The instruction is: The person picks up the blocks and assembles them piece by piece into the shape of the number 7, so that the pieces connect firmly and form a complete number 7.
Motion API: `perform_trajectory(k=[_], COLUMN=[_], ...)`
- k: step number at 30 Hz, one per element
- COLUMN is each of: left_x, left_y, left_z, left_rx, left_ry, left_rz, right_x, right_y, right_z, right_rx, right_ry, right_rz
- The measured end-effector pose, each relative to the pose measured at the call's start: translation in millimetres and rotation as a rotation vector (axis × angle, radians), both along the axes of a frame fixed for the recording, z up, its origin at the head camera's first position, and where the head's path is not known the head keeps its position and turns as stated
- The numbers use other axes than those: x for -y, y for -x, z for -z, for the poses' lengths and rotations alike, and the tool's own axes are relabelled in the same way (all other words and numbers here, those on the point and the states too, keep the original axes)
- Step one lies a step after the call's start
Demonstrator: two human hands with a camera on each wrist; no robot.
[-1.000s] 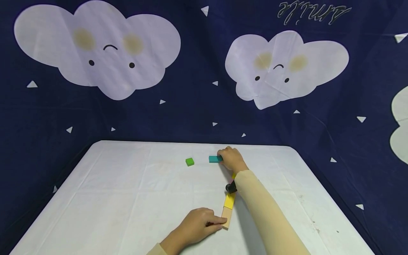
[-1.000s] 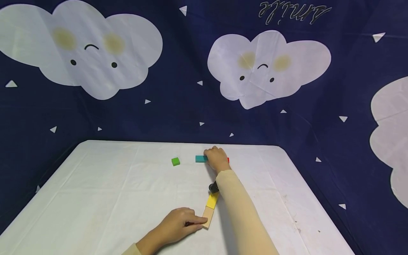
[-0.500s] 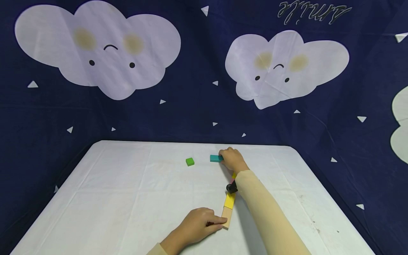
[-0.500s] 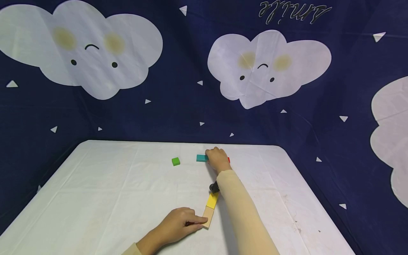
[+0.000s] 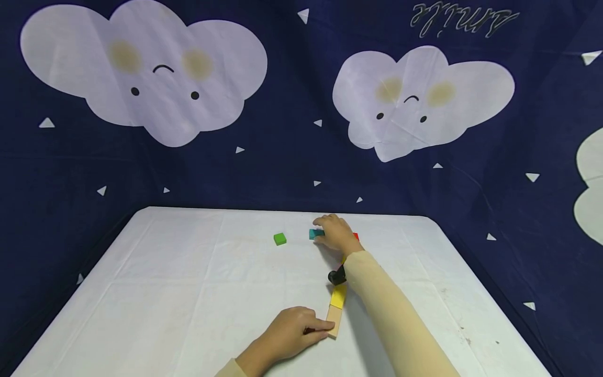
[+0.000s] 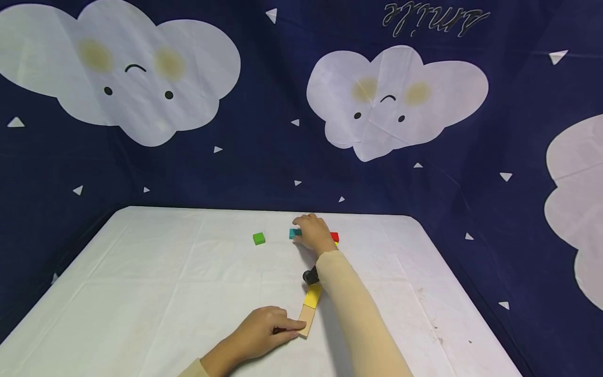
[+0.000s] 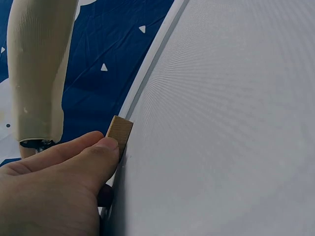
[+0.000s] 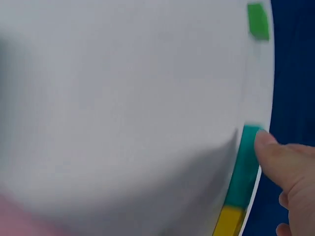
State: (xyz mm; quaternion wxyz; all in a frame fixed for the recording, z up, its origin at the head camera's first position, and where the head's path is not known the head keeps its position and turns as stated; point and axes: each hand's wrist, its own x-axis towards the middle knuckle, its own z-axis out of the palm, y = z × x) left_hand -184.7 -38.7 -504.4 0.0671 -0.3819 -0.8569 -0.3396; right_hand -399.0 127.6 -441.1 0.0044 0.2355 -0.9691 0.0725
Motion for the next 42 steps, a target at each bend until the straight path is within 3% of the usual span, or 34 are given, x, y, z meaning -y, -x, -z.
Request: perform_trajectory(k=[7,17,32,42], left_x=[0.7,-0.2,0.6,1.6], left_y=[1.1,1.0,-0.1,0.9], left_z=[0.4,4.0,4.8,5.1], left_rx=[-0.039,-0.06,-0.109,-0.103], left_ry=[0.002,-0.009,-0.015,-0.017], left_rz=[-0.001,0.01,0.015,0.02], right_x=[33.5,63.4,72.3,75.6], right_y=[-6.9,-18.3,-22.1,-19.7], right_z=[-2.2,2.0,4.5,4.3], right_rx=[0.128,0.293,0.275,0.254], right_ry=[0.166,0.142,0.054,0.073], right_rz=[-0.062,-0.172,-0.152,-0.113])
